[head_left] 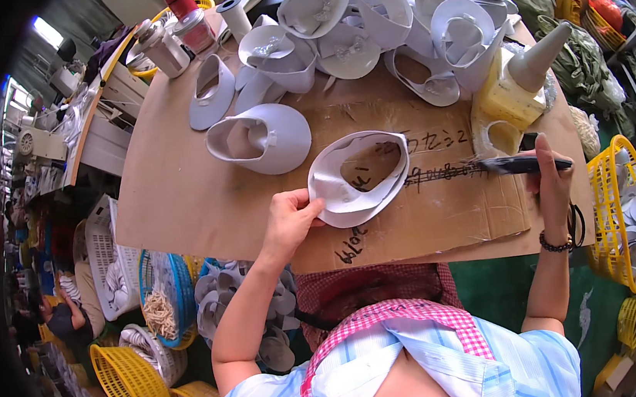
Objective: The person takes shoe components from a basket, applies adhesive to the inside and edges of the pieces with an applicator brush, picks up a fallen piece from the floor, and places the glued shoe uppers onto the table.
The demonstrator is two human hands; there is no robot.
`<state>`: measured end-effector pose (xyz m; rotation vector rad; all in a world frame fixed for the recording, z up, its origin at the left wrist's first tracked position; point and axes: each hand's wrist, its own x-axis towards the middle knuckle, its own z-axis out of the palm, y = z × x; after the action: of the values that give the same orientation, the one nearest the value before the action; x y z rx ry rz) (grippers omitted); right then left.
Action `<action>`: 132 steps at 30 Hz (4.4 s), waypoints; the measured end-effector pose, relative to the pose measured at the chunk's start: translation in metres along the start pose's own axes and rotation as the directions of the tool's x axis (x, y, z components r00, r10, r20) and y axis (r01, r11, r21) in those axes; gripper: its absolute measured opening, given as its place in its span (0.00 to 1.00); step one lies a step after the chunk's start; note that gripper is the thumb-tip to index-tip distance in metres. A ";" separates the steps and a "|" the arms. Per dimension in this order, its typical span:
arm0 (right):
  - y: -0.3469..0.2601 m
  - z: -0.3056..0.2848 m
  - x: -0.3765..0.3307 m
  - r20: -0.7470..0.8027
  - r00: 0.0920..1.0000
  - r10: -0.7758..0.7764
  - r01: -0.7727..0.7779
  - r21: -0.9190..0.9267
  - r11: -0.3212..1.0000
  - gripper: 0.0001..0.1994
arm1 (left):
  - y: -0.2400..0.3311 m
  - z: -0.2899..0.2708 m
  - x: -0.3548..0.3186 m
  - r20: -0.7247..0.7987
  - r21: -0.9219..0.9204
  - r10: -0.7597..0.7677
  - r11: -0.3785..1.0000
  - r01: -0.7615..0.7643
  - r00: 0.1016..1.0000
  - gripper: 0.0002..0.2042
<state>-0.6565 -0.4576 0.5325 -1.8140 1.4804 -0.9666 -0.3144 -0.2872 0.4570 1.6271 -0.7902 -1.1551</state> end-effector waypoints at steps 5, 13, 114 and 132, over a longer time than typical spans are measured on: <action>-0.039 0.124 -0.029 0.418 0.874 -0.247 -0.075 0.618 0.782 0.19 | -0.001 0.003 -0.002 0.046 -0.066 -0.025 0.997 0.028 0.999 0.09; -0.058 0.143 -0.025 0.621 0.501 -0.603 0.455 0.403 0.794 0.08 | -0.014 0.002 0.000 0.099 -0.145 0.045 0.989 -0.030 0.994 0.10; 0.036 -0.007 0.011 0.081 0.782 -0.618 0.608 -0.318 0.728 0.12 | 0.007 0.011 -0.049 0.793 0.597 0.511 -0.538 -0.595 0.332 0.22; 0.000 0.058 -0.031 0.034 0.757 -0.653 0.647 0.100 0.756 0.03 | 0.000 0.010 -0.037 0.609 0.679 0.703 -0.222 -0.700 0.367 0.23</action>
<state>-0.6121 -0.4266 0.4956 -2.3277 0.7260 -1.2433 -0.3359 -0.2579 0.4675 1.3767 -2.3239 0.4197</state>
